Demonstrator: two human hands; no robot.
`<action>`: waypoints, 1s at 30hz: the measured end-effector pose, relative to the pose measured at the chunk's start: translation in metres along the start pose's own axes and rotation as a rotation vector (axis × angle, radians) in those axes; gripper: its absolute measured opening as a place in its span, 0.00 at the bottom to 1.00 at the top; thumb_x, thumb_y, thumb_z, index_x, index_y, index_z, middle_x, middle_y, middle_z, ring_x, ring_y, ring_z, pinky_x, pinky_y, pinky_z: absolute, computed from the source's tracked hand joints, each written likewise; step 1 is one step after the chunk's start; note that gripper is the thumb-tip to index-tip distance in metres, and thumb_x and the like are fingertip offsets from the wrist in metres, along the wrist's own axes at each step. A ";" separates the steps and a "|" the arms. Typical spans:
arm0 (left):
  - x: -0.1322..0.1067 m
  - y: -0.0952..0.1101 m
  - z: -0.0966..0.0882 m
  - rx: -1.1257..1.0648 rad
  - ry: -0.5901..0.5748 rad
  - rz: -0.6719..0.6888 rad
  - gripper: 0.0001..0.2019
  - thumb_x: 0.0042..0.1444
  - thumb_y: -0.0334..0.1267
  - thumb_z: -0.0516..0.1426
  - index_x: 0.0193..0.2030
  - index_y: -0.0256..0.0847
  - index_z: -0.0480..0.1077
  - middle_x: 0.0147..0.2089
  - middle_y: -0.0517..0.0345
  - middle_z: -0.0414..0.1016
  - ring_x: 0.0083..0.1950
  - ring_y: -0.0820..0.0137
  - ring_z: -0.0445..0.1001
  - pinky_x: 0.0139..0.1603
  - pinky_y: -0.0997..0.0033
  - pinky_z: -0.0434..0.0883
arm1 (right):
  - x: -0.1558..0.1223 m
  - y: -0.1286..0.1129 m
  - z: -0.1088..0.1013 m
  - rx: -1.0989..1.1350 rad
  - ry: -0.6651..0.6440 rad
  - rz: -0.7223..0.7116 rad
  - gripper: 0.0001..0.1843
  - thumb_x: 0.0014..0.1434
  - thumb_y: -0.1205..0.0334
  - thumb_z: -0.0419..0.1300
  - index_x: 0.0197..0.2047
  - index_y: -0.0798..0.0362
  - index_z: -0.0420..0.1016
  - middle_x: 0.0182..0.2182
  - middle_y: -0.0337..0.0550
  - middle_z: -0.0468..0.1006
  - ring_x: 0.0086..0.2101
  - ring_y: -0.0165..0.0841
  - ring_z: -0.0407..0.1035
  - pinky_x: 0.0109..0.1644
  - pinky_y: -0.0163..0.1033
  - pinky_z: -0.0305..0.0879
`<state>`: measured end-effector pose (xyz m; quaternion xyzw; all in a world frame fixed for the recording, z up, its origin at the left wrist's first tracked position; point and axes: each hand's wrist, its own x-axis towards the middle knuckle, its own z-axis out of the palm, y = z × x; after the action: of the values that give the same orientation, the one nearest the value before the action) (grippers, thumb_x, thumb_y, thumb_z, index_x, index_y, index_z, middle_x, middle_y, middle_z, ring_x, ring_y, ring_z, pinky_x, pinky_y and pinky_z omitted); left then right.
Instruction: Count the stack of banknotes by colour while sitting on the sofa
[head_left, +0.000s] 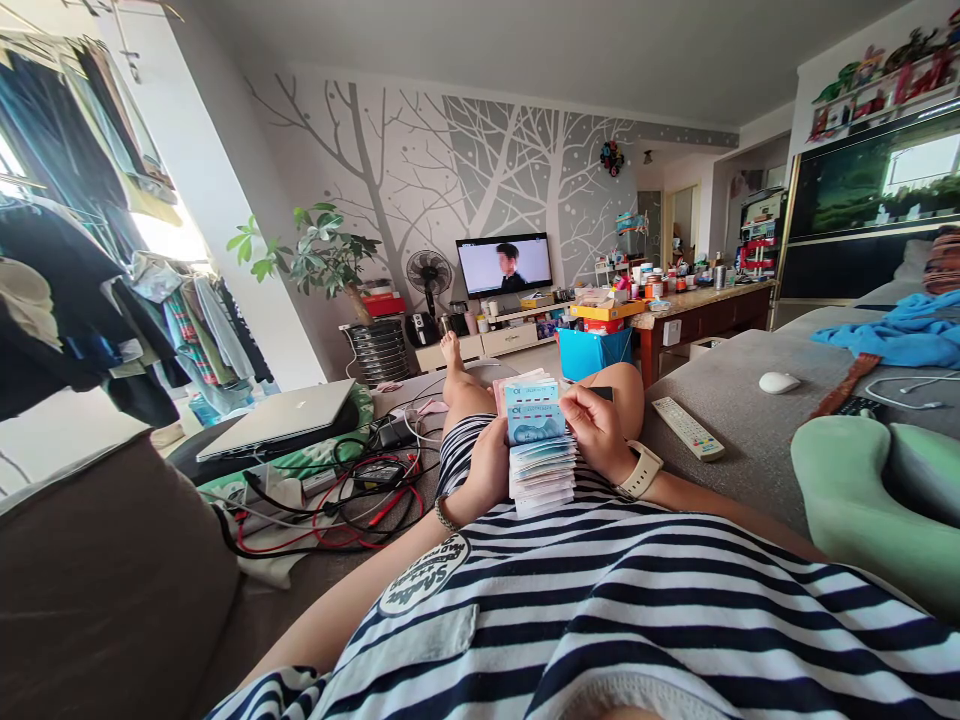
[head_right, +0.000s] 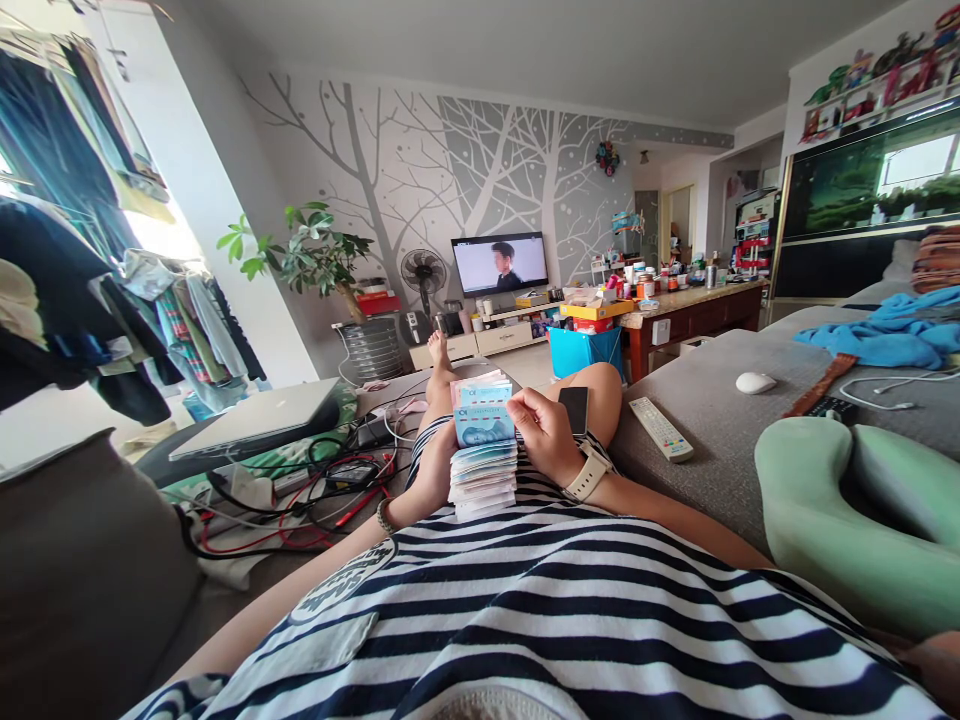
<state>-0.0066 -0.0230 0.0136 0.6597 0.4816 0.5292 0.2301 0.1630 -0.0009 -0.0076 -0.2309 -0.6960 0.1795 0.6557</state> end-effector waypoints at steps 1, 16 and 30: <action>-0.001 0.000 0.000 0.022 -0.006 0.028 0.09 0.52 0.31 0.49 0.24 0.41 0.66 0.29 0.58 0.72 0.37 0.67 0.65 0.41 0.71 0.65 | 0.000 0.000 0.000 0.004 -0.001 -0.004 0.21 0.67 0.44 0.52 0.30 0.51 0.67 0.22 0.37 0.63 0.26 0.32 0.58 0.30 0.37 0.55; 0.002 0.004 0.005 -0.181 0.085 -0.179 0.11 0.55 0.37 0.51 0.23 0.41 0.65 0.25 0.59 0.69 0.33 0.68 0.66 0.40 0.69 0.68 | -0.004 0.001 0.002 0.146 -0.059 0.013 0.29 0.67 0.37 0.47 0.31 0.52 0.71 0.19 0.38 0.67 0.21 0.30 0.60 0.28 0.37 0.57; -0.005 0.018 0.011 -0.449 0.068 -0.337 0.05 0.51 0.37 0.55 0.28 0.41 0.70 0.26 0.62 0.72 0.32 0.69 0.71 0.39 0.68 0.70 | 0.007 0.019 0.004 -0.024 0.064 0.133 0.24 0.63 0.41 0.57 0.25 0.51 0.61 0.20 0.34 0.63 0.23 0.29 0.57 0.28 0.35 0.54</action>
<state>0.0104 -0.0328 0.0225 0.4847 0.4625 0.5986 0.4391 0.1605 0.0188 -0.0124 -0.2903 -0.6599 0.2069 0.6614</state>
